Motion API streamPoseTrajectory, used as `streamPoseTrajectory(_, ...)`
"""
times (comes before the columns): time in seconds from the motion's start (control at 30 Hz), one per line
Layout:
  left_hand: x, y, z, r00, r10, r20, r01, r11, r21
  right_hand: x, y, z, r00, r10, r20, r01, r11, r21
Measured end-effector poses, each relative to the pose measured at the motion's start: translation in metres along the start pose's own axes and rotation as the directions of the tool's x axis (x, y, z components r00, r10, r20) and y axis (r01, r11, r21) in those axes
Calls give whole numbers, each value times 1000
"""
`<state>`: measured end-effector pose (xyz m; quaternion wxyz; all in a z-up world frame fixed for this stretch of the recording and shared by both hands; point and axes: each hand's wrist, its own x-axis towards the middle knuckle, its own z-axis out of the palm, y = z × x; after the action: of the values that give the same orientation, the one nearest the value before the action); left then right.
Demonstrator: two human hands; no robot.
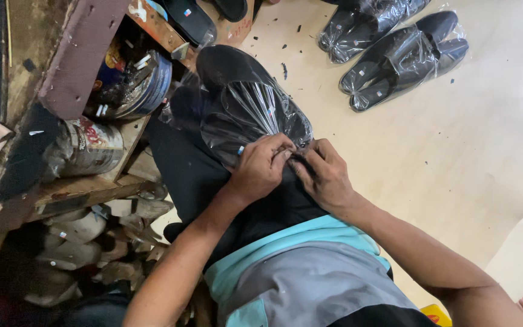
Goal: The person wipes down several black shoes with a cloth and places them into clear plastic bags, tying the bags shut.
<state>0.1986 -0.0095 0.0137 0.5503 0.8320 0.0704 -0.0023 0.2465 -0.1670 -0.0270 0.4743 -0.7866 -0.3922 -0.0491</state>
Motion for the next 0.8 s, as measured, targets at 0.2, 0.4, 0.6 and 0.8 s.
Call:
streamPoseTrajectory(0.2,-1,-2,-2,996,52,-76,-44,994,103,-2,9,8,999,-6,-50,7,1000,23)
streamPoseTrajectory(0.4,-9,-8,9,947,-18,-322,-43,983,-180,11,7,6,996,-75,-57,73,997,-34)
streamPoseTrajectory(0.6,-11,-17,19,875,125,-467,-135,991,12,7,18,12,993,-115,-30,113,991,-78)
streamPoseTrajectory(0.8,-8,-22,21,821,340,-458,-250,936,247,14,12,11,984,-168,-66,157,977,-145)
